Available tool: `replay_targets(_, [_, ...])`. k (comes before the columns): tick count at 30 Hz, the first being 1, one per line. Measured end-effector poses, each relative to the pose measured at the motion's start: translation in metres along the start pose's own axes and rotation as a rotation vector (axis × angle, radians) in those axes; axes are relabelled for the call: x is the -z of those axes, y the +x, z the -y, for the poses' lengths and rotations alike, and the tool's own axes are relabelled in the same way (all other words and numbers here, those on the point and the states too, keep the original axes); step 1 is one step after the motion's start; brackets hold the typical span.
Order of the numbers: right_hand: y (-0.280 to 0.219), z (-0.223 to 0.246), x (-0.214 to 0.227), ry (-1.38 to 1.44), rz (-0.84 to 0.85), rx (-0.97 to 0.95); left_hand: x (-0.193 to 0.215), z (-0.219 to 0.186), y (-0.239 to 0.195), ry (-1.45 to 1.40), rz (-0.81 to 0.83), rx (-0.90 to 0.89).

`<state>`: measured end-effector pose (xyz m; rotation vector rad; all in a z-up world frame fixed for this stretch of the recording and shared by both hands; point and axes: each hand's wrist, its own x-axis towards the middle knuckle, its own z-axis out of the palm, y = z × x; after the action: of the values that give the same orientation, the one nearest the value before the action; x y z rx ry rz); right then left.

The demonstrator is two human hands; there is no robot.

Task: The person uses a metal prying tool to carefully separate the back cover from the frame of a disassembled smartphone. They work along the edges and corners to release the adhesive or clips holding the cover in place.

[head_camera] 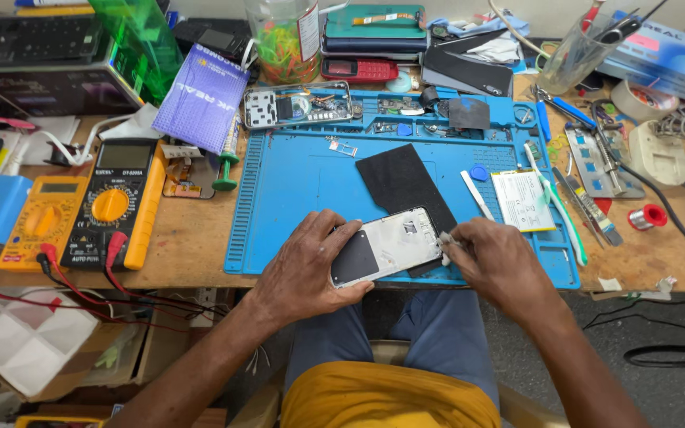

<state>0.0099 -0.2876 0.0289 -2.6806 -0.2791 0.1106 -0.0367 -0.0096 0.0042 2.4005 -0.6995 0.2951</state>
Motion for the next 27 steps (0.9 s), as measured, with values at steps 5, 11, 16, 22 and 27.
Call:
replay_targets(5, [0.030,-0.004,-0.009,-0.036,-0.064,0.080,0.001,0.000,0.002,0.002,0.012,-0.027])
replay_targets(11, [0.004,-0.012,-0.008,-0.081,0.020,0.004,0.000,-0.003,0.000,-0.003,-0.002,0.007])
replay_targets(16, [0.018,-0.007,-0.012,-0.038,-0.055,0.089,0.000,0.000,0.001,-0.011,0.020,0.002])
replay_targets(22, [0.023,-0.004,-0.012,-0.013,-0.145,0.270,0.003,-0.004,0.003,-0.009,0.036,0.024])
replay_targets(27, [0.000,-0.008,-0.005,-0.042,-0.049,0.143,0.000,0.001,0.001,-0.028,0.006,0.008])
